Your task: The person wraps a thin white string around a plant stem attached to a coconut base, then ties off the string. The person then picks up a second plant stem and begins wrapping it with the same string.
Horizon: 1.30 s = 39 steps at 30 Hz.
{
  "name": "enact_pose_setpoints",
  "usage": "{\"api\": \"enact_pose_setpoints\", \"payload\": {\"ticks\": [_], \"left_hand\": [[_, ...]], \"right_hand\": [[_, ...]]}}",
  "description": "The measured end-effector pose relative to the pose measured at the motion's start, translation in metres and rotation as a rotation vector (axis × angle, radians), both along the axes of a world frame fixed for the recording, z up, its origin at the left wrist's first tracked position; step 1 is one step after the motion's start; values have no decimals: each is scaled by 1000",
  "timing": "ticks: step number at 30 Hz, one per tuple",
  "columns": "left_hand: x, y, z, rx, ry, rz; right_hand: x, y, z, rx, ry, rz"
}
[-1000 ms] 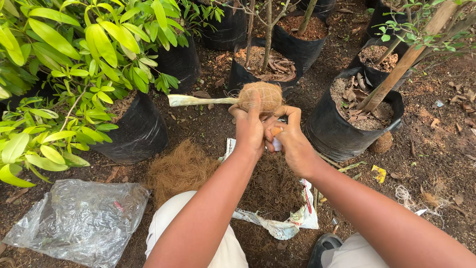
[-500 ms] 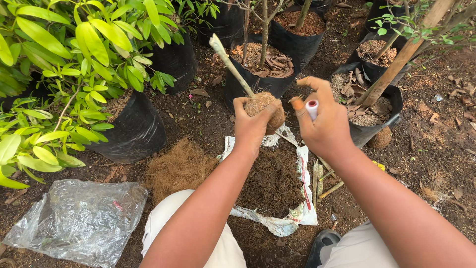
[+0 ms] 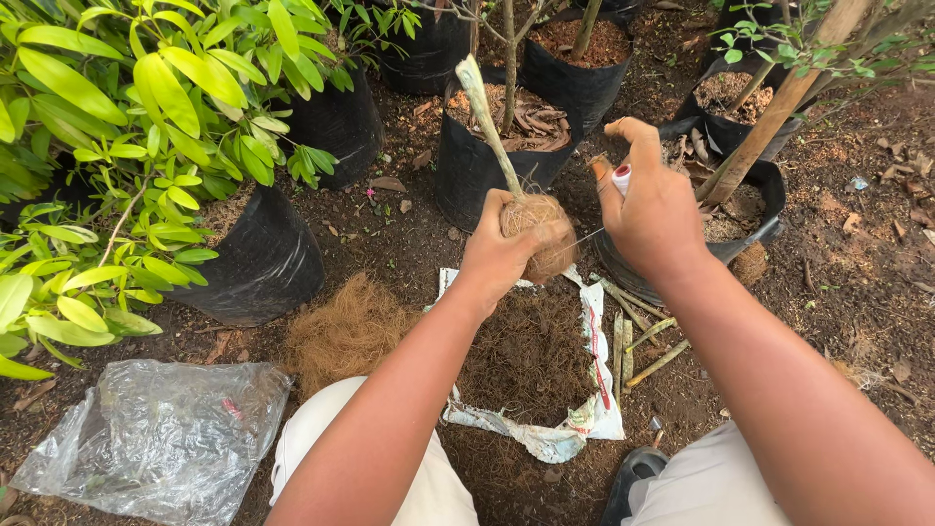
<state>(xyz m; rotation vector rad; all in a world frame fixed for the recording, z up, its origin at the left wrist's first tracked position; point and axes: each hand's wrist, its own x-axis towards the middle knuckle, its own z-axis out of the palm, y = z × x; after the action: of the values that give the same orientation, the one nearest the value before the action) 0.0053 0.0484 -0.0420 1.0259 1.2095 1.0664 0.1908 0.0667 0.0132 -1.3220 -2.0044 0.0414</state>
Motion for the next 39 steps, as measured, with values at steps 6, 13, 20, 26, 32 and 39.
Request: {"api": "enact_pose_setpoints", "payload": {"ticks": [6, 13, 20, 26, 32, 39], "left_hand": [[0, 3, -24, 58, -260, -115], [5, 5, -42, 23, -468, -64], [7, -6, -26, 135, -435, -101], [1, -5, -19, 158, -385, -139], [0, -2, -27, 100, -430, -113], [-3, 0, -32, -42, -593, -98]], "right_hand": [[-1, 5, -17, -159, 196, -22], [-9, 5, -23, -792, 905, 170], [-20, -10, -4, -745, 899, 200], [-12, -15, 10, -504, 670, 159], [0, -9, 8, -673, 968, 155], [10, -3, -11, -533, 609, -8]]}}
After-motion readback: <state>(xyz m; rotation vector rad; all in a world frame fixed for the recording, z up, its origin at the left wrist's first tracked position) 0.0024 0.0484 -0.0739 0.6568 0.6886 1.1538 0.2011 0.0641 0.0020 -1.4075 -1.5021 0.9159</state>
